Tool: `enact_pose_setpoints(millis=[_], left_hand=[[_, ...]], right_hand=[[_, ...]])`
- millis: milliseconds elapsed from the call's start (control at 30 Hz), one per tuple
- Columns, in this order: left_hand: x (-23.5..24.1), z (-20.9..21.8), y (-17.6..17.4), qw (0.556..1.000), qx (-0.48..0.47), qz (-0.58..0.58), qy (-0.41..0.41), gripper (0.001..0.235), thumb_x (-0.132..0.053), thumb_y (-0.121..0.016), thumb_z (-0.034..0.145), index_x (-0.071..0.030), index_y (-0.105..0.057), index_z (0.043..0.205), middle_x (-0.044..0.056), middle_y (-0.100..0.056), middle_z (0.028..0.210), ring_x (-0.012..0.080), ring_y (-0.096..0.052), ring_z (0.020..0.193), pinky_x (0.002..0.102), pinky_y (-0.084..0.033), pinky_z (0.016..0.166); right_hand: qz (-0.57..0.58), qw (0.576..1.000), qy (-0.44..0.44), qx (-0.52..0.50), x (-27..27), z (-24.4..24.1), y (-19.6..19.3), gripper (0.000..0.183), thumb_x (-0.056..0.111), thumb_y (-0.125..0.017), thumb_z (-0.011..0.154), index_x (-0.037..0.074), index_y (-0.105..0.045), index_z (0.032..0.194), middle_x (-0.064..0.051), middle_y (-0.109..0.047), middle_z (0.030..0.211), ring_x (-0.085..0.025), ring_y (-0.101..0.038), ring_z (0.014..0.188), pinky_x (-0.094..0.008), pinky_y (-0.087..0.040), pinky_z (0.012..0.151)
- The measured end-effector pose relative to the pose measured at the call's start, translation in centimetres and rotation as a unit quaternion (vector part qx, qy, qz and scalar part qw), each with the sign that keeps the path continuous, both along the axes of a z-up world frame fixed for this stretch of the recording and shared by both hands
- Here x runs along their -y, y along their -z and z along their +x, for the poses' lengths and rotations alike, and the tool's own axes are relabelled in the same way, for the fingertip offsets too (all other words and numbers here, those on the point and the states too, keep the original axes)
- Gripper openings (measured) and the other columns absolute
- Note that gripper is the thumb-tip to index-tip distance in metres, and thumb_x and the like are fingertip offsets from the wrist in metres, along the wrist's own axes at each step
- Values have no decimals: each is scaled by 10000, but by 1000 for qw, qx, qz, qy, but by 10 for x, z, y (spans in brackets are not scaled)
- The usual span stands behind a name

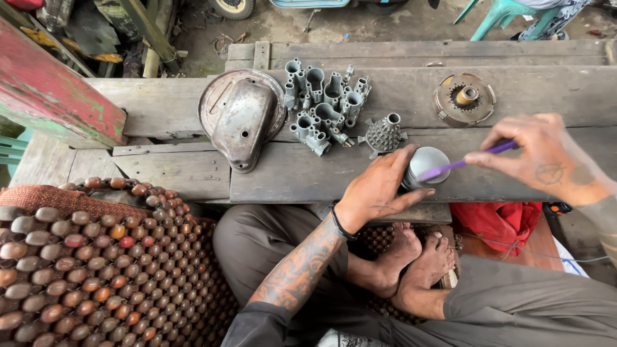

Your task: Cleaning a motorcycle piston using a toothbrush

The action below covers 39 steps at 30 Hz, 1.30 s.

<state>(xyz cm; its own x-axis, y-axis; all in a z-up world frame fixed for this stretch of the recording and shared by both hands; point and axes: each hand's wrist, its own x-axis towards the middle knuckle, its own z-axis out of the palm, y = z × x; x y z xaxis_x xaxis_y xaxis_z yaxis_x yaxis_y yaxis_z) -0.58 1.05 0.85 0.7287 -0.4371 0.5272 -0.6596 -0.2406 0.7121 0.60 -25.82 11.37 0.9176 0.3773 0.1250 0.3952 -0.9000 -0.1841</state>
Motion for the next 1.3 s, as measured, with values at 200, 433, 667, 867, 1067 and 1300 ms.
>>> enact_pose_setpoints(millis=[200,433,667,867,1067,1300], left_hand=[[1,2,1,1000,5,6,-1,734,-390,-731,869,15,-423,1399,213,-666,1267,377,-695,1087,434,-538,942],[0,0,3,1000,7,11,0,740,-371,-743,863,28,-421,1397,222,-674,1253,378,-700,1077,430,-544,931],[1,2,-1,1000,2,27,-1,750,-401,-714,881,37,-406,1406,256,-673,1245,398,-699,1075,436,-546,924],[0,3,0,1000,8,7,13,722,-361,-743,870,28,-416,1383,234,-676,1229,386,-702,1062,431,-549,906],[0,2,0,1000,9,10,7,724,-369,-738,870,38,-426,1381,233,-674,1238,384,-702,1069,428,-549,916],[1,4,0,1000,19,14,3,741,-373,-735,879,38,-408,1401,248,-670,1261,389,-701,1091,430,-546,937]], right_hand=[[47,998,26,29,-3,0,-7,227,176,-863,824,-16,-743,843,-112,-714,728,-199,-524,499,-324,-383,509],[87,996,9,28,-5,-1,-8,203,149,-862,810,-9,-735,819,-85,-693,691,-177,-487,492,-307,-362,514],[86,993,74,26,4,0,-7,253,166,-835,909,-59,-720,888,-123,-681,758,-217,-526,591,-325,-419,583],[94,995,20,-22,-10,-2,-10,202,188,-850,795,11,-753,810,-61,-702,658,-155,-472,482,-299,-351,487],[77,997,22,-18,-16,-9,-15,256,201,-837,797,-12,-698,780,-65,-692,666,-194,-499,512,-323,-402,540],[53,997,12,60,-8,-3,-14,253,194,-864,847,-23,-732,847,-104,-680,711,-200,-492,508,-323,-366,514]])
